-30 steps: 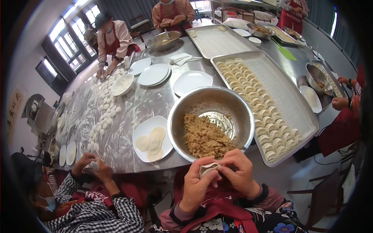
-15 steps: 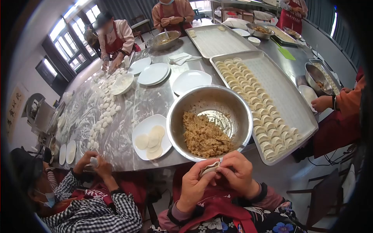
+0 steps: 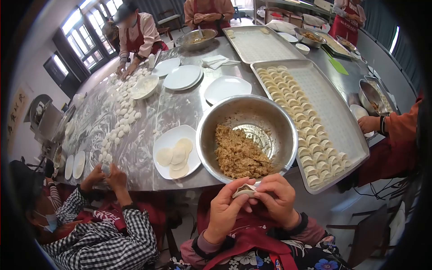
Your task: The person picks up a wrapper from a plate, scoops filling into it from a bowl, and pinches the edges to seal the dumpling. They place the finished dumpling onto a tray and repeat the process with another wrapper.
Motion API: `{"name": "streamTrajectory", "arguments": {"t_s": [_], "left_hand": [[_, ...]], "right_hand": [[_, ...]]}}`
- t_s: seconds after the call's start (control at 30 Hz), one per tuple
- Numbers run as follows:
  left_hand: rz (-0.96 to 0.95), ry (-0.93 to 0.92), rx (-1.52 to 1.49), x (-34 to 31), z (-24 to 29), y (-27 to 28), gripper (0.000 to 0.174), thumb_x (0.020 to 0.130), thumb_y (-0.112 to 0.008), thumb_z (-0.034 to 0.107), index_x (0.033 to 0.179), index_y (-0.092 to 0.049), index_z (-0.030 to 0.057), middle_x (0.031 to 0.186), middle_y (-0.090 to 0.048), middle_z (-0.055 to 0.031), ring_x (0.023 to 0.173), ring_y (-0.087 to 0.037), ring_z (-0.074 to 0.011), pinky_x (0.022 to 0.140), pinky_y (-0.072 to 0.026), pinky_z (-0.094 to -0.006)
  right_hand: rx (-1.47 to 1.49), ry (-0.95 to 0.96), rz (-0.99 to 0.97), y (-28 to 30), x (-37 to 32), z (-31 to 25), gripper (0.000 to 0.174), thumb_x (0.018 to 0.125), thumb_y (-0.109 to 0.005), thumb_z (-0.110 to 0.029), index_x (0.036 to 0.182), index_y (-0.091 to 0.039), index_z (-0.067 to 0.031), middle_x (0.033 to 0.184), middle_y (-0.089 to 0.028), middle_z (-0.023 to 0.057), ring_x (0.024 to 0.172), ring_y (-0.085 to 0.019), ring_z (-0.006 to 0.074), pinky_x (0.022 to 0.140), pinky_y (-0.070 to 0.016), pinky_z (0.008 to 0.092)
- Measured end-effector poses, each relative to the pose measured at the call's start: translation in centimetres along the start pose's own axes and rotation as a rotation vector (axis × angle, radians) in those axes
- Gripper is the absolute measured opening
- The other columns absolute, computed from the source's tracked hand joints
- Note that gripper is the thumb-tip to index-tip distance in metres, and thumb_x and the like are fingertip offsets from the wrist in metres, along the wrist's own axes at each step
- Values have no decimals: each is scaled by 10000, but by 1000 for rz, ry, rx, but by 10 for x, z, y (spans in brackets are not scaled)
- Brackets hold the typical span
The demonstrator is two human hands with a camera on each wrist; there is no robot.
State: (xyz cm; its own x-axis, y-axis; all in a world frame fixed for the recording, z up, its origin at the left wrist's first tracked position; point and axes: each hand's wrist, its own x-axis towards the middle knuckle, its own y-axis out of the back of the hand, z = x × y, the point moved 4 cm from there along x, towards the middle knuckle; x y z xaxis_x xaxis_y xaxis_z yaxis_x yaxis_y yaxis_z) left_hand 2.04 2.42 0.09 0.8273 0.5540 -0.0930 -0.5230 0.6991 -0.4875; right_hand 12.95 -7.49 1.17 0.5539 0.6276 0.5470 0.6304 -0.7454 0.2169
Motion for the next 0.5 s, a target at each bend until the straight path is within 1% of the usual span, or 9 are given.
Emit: {"name": "streamTrajectory", "arguments": {"t_s": [0.07,0.1,0.2,0.27,0.3,0.37,0.4,0.47,0.5], "left_hand": [[-44,-22,156,0,0,2,350,877,-531,-38,1223,-517,7,1090,-595,-92,812,-580,-75,645,-469,-184],[-43,-25,152,-1,-1,2,350,877,-531,-38,1223,-517,7,1090,-595,-92,812,-580,-75,645,-469,-184],[-60,-75,282,-3,1,0,326,864,-559,-31,1186,-557,22,1041,-606,-53,784,-555,-48,643,-455,-176],[-77,-159,337,-3,3,-3,342,851,-573,-38,1185,-558,33,1047,-606,-40,790,-555,-48,646,-457,-178],[-73,-158,334,-5,2,-1,342,851,-573,-38,1185,-558,33,1047,-606,-40,790,-555,-48,646,-457,-178],[-119,-125,350,-4,-1,0,360,847,-555,-62,1201,-514,-9,1163,-573,-110,877,-578,-92,699,-479,-203],[-119,-132,354,-4,0,0,360,847,-555,-62,1201,-514,-9,1163,-573,-110,877,-578,-92,699,-479,-203],[-89,-129,305,-4,1,-3,386,850,-542,-70,1225,-476,-7,1174,-565,-124,907,-580,-106,703,-481,-208],[-89,-127,304,-4,2,-4,386,850,-542,-70,1225,-476,-7,1174,-565,-124,907,-580,-106,703,-481,-208]], "right_hand": [[62,-83,0,-1,2,-3,145,718,-718,-2,845,-650,-14,855,-596,98,737,-603,180,640,-486,265],[60,-81,-5,-2,1,-2,145,718,-718,-2,845,-650,-14,855,-596,98,737,-603,180,640,-486,265],[64,-62,-9,-3,1,1,138,718,-717,2,834,-643,-15,854,-593,95,734,-599,179,635,-483,263],[-1,-8,-18,-2,2,-1,146,720,-718,2,839,-638,-19,867,-591,94,733,-597,175,632,-480,261],[-1,-10,-24,-2,0,-2,146,720,-718,2,839,-638,-19,867,-591,94,733,-597,175,632,-480,261],[-4,-26,-10,-3,2,-2,134,719,-717,7,824,-638,-16,864,-590,94,732,-596,175,632,-478,259],[-1,-18,-8,-5,2,-3,134,719,-717,7,824,-638,-16,864,-590,94,732,-596,175,632,-478,259],[167,-181,110,-4,1,1,134,725,-709,16,838,-645,-14,858,-591,100,732,-597,175,632,-479,262],[165,-183,111,-3,2,1,134,725,-709,16,838,-645,-14,858,-591,100,732,-597,175,632,-479,262]]}}
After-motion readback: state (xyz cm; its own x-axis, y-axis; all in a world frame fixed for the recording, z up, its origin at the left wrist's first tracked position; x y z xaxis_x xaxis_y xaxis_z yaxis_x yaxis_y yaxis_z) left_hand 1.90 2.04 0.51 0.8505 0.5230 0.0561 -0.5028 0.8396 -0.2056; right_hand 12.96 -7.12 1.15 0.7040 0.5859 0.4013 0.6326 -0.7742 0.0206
